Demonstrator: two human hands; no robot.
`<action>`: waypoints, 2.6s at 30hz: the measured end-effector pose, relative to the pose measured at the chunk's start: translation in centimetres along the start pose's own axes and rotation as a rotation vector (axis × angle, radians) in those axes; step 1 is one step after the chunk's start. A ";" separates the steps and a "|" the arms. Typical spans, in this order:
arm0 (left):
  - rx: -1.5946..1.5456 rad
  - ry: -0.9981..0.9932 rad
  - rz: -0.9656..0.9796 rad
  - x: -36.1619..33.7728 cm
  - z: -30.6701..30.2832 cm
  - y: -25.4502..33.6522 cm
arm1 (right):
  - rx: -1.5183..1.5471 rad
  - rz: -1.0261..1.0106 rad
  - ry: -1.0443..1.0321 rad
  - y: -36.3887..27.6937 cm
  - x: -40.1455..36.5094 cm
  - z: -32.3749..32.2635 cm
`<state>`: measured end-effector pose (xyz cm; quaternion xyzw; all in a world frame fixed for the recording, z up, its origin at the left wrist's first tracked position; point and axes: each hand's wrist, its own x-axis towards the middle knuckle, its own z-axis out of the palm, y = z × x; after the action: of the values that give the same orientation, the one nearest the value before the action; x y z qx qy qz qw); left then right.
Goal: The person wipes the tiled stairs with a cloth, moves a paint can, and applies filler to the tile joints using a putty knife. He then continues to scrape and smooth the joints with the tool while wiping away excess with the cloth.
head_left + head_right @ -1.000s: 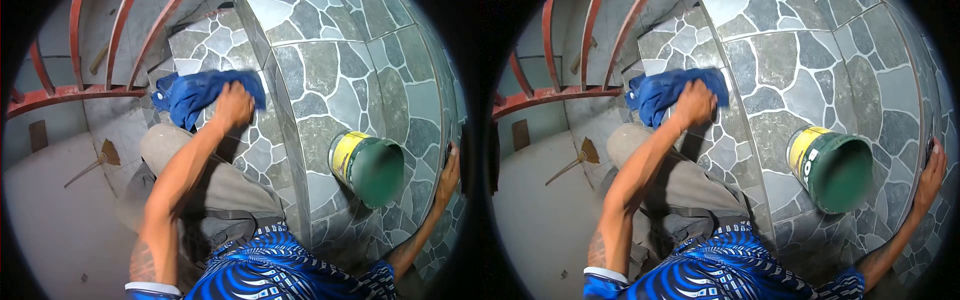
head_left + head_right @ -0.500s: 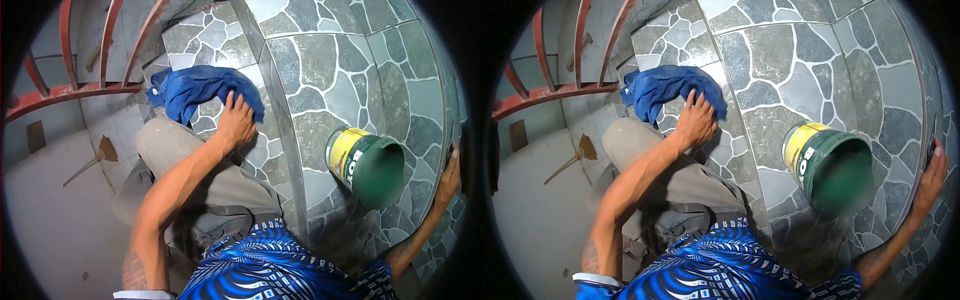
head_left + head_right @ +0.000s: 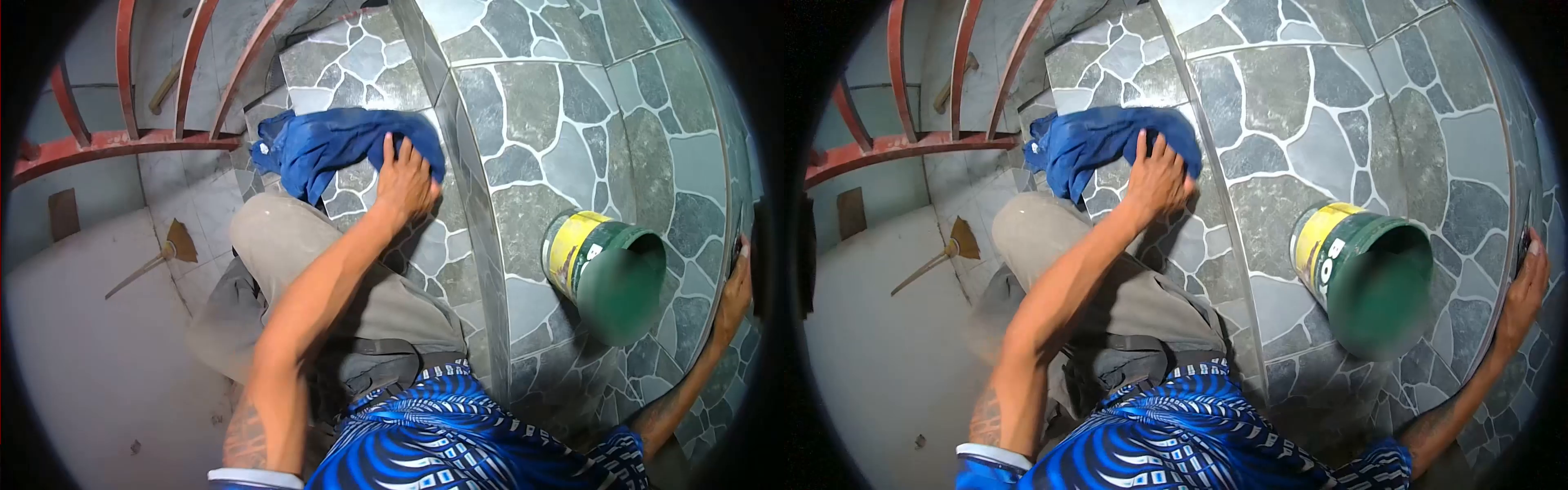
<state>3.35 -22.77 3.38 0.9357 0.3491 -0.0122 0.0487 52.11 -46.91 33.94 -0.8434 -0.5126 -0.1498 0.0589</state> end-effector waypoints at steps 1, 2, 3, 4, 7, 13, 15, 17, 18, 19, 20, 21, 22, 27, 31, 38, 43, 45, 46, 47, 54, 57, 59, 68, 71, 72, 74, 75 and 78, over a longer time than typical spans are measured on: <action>-0.010 -0.083 -0.052 1.3 0.0 0.6 | -0.002 0.005 -0.006 0.0 -0.2 -0.3; 0.034 -0.068 -0.010 0.8 0.2 1.4 | -0.030 0.009 -0.025 -0.1 -0.3 -0.8; 0.080 -0.058 0.024 -0.5 0.7 2.3 | -0.050 0.007 -0.046 -0.5 -0.2 -1.0; 0.146 -0.028 0.054 -1.0 1.1 2.4 | -0.060 0.009 -0.042 -0.8 0.4 -0.9; 0.107 -0.012 0.044 -1.7 0.5 0.9 | -0.026 -0.020 -0.032 -0.1 0.4 -0.6; 0.069 -0.040 -0.056 1.7 0.9 1.9 | -0.028 -0.016 -0.026 -1.8 0.2 -1.1; 0.009 -0.028 0.032 -1.9 1.1 2.2 | -0.058 -0.044 0.004 0.1 0.7 -0.4; -0.093 -0.059 0.021 -2.5 0.5 -0.2 | -0.029 -0.029 0.012 0.2 0.6 -0.2; -0.148 -0.073 0.019 -2.3 0.6 -1.1 | -0.019 -0.023 0.023 -0.1 0.7 0.0; -0.063 -0.139 -0.056 -0.6 1.0 -2.1 | -0.013 -0.017 0.024 -0.2 0.5 0.0; -0.054 -0.112 -0.150 1.2 1.1 -3.2 | -0.013 -0.017 0.016 -0.2 0.5 -0.3; -0.087 -0.068 -0.241 3.1 0.9 -4.3 | -0.010 -0.010 0.013 -0.8 0.7 -0.3; -0.115 -0.028 -0.324 3.9 1.1 -4.9 | -0.007 0.008 0.007 -1.7 0.6 -0.4; 0.005 -0.106 0.093 -0.6 0.4 -4.2 | -0.105 -0.022 0.020 0.2 0.6 -0.1; -0.024 -0.184 -0.225 2.0 -1.0 -8.8 | -0.055 -0.032 0.022 0.3 0.6 0.0; 0.016 -0.136 -0.005 0.3 -0.5 -11.5 | -0.022 0.008 -0.003 -0.5 0.4 -0.4; -0.122 -0.040 0.083 4.2 1.1 -7.7 | 0.017 0.034 0.016 -1.1 0.4 -0.2; -0.101 0.032 0.026 5.6 2.0 -7.4 | -0.006 0.024 0.020 -0.8 0.4 -0.5; -0.091 -0.028 0.017 5.6 1.3 -7.3 | -0.023 0.021 0.031 -1.1 0.2 -0.8; -0.123 -0.152 0.051 5.3 0.2 -8.0 | -0.036 0.017 0.045 -1.5 0.1 -0.8; -0.086 -0.336 0.342 2.2 -1.9 -17.2 | -0.106 -0.236 0.274 -2.6 -0.7 -1.6; -0.062 -0.265 0.398 1.9 -2.3 -18.3 | -0.368 -0.376 0.396 -4.8 -2.2 -3.6; -0.065 -0.174 0.466 2.0 -1.7 -19.6 | -0.332 -0.197 0.461 -7.3 -6.5 -5.0; -0.248 0.236 0.697 2.7 1.0 -22.9 | -0.028 0.619 0.195 -24.5 -30.5 2.6; -0.303 0.214 0.716 2.5 1.5 -23.7 | -0.171 0.633 0.076 -27.1 -32.0 6.9; -0.326 0.211 0.726 2.2 1.5 -23.9 | -0.209 0.647 0.088 -28.0 -31.7 7.5; -0.326 0.142 0.749 1.0 0.7 -25.0 | -0.282 0.676 0.092 -29.7 -30.5 8.5; -0.310 0.098 0.775 0.7 0.4 -26.0 | -0.282 0.675 0.071 -30.5 -29.9 8.4; -0.293 -0.008 0.830 0.9 -0.2 -27.1 | -0.296 0.644 0.057 -31.0 -29.5 8.3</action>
<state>-13.66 -1.79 1.31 0.9798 -0.0586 0.0545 0.1832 13.70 -55.34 15.14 -0.9566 -0.1911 -0.2198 -0.0052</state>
